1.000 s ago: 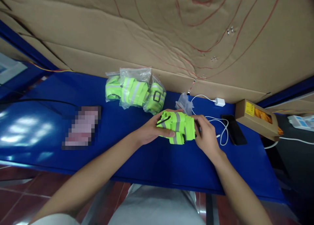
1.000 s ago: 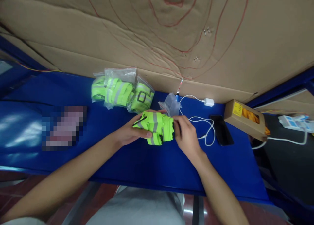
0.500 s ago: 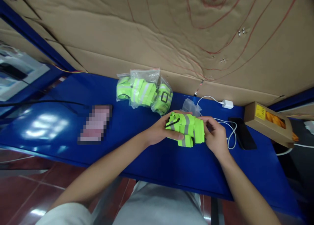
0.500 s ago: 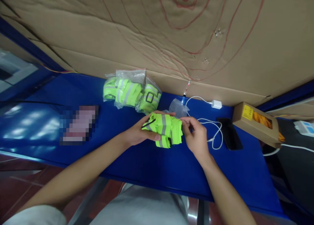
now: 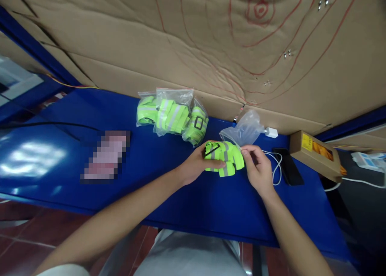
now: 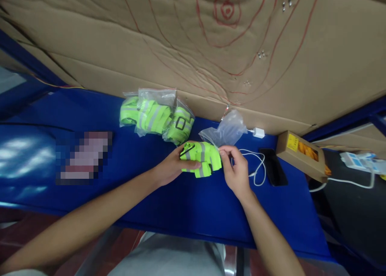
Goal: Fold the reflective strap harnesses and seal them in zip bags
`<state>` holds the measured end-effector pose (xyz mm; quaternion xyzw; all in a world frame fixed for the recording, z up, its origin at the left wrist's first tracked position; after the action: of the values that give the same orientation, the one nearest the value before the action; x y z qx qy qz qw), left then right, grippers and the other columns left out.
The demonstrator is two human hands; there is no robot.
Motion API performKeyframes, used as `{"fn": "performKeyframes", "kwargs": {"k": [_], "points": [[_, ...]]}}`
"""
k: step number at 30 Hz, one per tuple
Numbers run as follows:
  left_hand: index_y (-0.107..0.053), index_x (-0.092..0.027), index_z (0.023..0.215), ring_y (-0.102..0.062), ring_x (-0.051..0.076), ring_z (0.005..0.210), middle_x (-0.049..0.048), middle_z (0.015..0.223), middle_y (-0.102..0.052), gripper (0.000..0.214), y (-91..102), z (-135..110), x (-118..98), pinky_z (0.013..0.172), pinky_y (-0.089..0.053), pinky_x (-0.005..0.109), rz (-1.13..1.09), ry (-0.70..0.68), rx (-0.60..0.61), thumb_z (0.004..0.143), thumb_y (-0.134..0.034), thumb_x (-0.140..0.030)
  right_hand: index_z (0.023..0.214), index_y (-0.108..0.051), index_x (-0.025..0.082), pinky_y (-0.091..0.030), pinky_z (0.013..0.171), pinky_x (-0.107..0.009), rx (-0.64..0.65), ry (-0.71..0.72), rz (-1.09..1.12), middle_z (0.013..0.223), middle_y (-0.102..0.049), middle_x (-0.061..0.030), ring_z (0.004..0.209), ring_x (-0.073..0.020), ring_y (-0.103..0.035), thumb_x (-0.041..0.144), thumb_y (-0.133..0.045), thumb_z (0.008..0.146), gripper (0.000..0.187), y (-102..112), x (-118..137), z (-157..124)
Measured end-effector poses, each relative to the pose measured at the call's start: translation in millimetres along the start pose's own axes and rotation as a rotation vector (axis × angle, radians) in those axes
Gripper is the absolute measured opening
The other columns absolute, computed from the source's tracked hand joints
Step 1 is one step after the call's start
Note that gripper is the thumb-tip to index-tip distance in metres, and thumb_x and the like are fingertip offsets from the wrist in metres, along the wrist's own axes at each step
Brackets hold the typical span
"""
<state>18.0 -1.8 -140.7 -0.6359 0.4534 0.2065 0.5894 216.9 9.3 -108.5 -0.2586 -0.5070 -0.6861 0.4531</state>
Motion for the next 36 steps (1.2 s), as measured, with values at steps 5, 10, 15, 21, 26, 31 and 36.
{"fn": "performKeyframes", "kwargs": {"k": [5, 10, 15, 21, 26, 31, 36], "points": [[-0.073, -0.016, 0.108, -0.074, 0.024, 0.088, 0.0060, 0.098, -0.079, 0.057, 6.0, 6.0, 1.6, 0.083, -0.058, 0.035, -0.102, 0.100, 0.097, 0.056, -0.095, -0.016, 0.104, -0.068, 0.023, -0.052, 0.074, -0.031, 0.101, 0.032, -0.017, 0.093, -0.072, -0.0030, 0.079, -0.0181, -0.066, 0.033, -0.056, 0.104, 0.015, -0.1, 0.6, 0.1], [-0.075, -0.015, 0.106, -0.074, 0.022, 0.089, 0.0058, 0.099, -0.079, 0.051, 6.4, 6.8, 1.6, 0.085, -0.058, 0.033, -0.120, 0.055, 0.024, 0.059, -0.093, -0.015, 0.107, -0.066, 0.023, -0.054, 0.078, -0.032, 0.025, 0.268, -0.188, 0.097, -0.070, -0.0049, 0.089, -0.0198, -0.068, 0.021, -0.053, 0.105, 0.014, 0.2, 10.9, -2.1], [-0.074, -0.015, 0.106, -0.073, 0.021, 0.090, 0.0055, 0.101, -0.078, 0.049, 2.7, 3.5, -2.3, 0.085, -0.057, 0.032, -0.112, -0.010, -0.091, 0.061, -0.091, -0.015, 0.108, -0.064, 0.023, -0.055, 0.078, -0.032, -0.047, 0.367, -0.232, 0.095, -0.068, -0.0041, 0.088, -0.0187, -0.067, 0.013, -0.053, 0.103, 0.015, -2.7, 16.2, -5.8], [-0.067, -0.018, 0.110, -0.068, 0.020, 0.095, 0.0025, 0.103, -0.074, 0.060, 5.5, 1.2, -1.9, 0.088, -0.054, 0.033, -0.106, -0.170, -0.303, 0.056, -0.094, -0.014, 0.117, -0.063, 0.024, -0.058, 0.086, -0.036, 0.025, 0.460, -0.258, 0.103, -0.069, -0.0064, 0.096, -0.0203, -0.069, 0.009, -0.055, 0.102, 0.023, -22.1, 17.1, -18.3], [-0.064, -0.020, 0.109, -0.065, 0.018, 0.094, 0.0005, 0.100, -0.070, 0.058, 4.8, -0.9, 3.3, 0.087, -0.052, 0.032, -0.076, -0.234, -0.364, 0.058, -0.094, -0.018, 0.116, -0.062, 0.023, -0.058, 0.084, -0.035, -0.008, 0.432, -0.266, 0.101, -0.068, -0.0061, 0.095, -0.0195, -0.069, 0.008, -0.054, 0.102, 0.023, -30.8, 17.9, -22.5], [-0.063, -0.021, 0.111, -0.065, 0.019, 0.099, 0.0018, 0.106, -0.069, 0.059, 2.5, -2.8, -4.5, 0.089, -0.053, 0.034, -0.079, -0.273, -0.335, 0.060, -0.093, -0.019, 0.119, -0.064, 0.025, -0.058, 0.084, -0.038, -0.056, 0.426, -0.260, 0.100, -0.069, -0.0069, 0.094, -0.0214, -0.068, 0.009, -0.057, 0.100, 0.026, -26.6, 15.9, -25.3], [-0.062, -0.024, 0.111, -0.064, 0.017, 0.097, -0.0006, 0.106, -0.067, 0.055, -3.3, -11.3, -15.3, 0.089, -0.051, 0.030, 0.108, -0.499, -0.342, 0.064, -0.092, -0.017, 0.109, -0.070, 0.026, -0.058, 0.080, -0.040, -0.069, 0.299, -0.122, 0.091, -0.069, -0.0061, 0.085, -0.0224, -0.067, 0.015, -0.062, 0.098, 0.018, -31.9, 13.3, -34.0]]}}
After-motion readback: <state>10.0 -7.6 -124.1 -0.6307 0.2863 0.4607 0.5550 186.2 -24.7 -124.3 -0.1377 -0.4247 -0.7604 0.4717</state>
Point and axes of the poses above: each hand's wrist, its own z-axis towards the middle knuckle, its own y-axis out of the back of the hand, x = y × z, the point moved 4 cm from there along z, towards the middle knuckle
